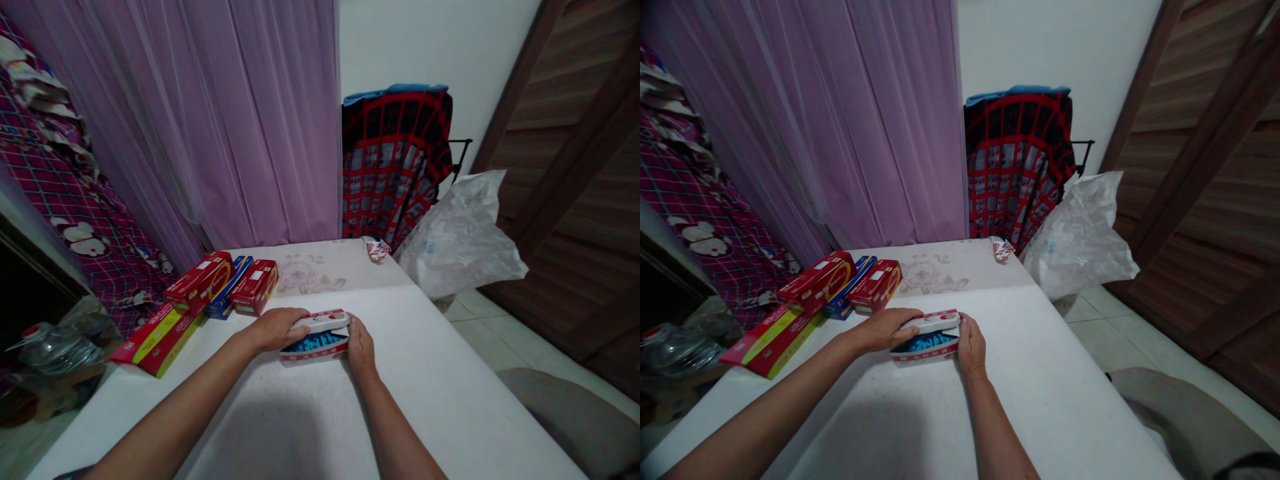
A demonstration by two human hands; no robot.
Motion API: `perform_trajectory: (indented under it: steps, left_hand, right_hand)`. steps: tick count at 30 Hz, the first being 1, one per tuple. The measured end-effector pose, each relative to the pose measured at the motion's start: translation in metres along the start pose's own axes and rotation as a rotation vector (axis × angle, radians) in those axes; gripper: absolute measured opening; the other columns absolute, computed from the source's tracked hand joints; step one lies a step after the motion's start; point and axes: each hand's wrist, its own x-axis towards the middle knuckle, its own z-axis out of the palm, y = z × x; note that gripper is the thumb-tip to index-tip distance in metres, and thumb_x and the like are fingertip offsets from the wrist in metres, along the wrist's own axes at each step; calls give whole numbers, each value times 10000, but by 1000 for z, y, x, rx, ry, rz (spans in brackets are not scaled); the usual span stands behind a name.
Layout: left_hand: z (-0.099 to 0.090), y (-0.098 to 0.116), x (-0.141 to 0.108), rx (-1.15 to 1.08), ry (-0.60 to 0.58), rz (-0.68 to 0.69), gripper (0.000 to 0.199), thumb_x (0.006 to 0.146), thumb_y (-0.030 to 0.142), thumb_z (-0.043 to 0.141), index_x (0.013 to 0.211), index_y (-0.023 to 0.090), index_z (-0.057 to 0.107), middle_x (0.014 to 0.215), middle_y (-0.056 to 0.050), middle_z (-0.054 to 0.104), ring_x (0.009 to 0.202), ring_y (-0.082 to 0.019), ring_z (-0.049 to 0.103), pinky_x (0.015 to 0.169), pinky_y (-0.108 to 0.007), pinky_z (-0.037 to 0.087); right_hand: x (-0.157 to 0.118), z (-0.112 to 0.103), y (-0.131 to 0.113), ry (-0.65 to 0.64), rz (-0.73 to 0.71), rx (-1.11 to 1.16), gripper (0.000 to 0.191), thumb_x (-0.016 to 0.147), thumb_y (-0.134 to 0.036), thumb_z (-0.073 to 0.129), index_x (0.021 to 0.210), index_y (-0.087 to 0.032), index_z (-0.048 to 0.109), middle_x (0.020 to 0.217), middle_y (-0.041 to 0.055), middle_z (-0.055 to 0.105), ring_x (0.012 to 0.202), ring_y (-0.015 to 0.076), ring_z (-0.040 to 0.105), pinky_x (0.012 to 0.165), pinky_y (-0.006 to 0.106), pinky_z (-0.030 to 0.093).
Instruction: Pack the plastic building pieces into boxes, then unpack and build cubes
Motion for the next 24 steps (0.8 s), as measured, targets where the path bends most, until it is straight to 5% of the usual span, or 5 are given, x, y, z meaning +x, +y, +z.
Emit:
perform_trajectory:
  steps: [9, 16, 24]
  left_hand:
    - [-22, -32, 30, -107, 211, -114, 481, 888, 492, 350, 1003, 187, 704, 1000, -30, 748, 925, -194, 665, 815, -255, 494]
    - [-8, -39, 36, -61, 486, -195, 456, 917, 432, 348, 1121, 188, 675, 1142, -81, 722, 1061, -223, 652, 921, -325, 491]
    - [23, -19, -8, 89, 642, -133, 494, 901, 406, 464, 1363, 243, 525, 1516, -97, 455, 1411, -278, 391, 1167, -484, 309]
  right_hand:
    - [9, -4, 0, -13, 158, 178, 706, 758, -804, 481, 935, -169, 735, 1004, 145, 748, 969, 283, 686, 848, 402, 543]
    - [12, -6, -1, -20, 191, 195, 669, 729, -788, 535, 907, -175, 737, 954, 136, 758, 901, 273, 688, 785, 397, 545]
    - [11, -6, 1, -33, 212, 159, 683, 740, -781, 513, 920, -161, 737, 988, 152, 751, 898, 282, 686, 715, 373, 542]
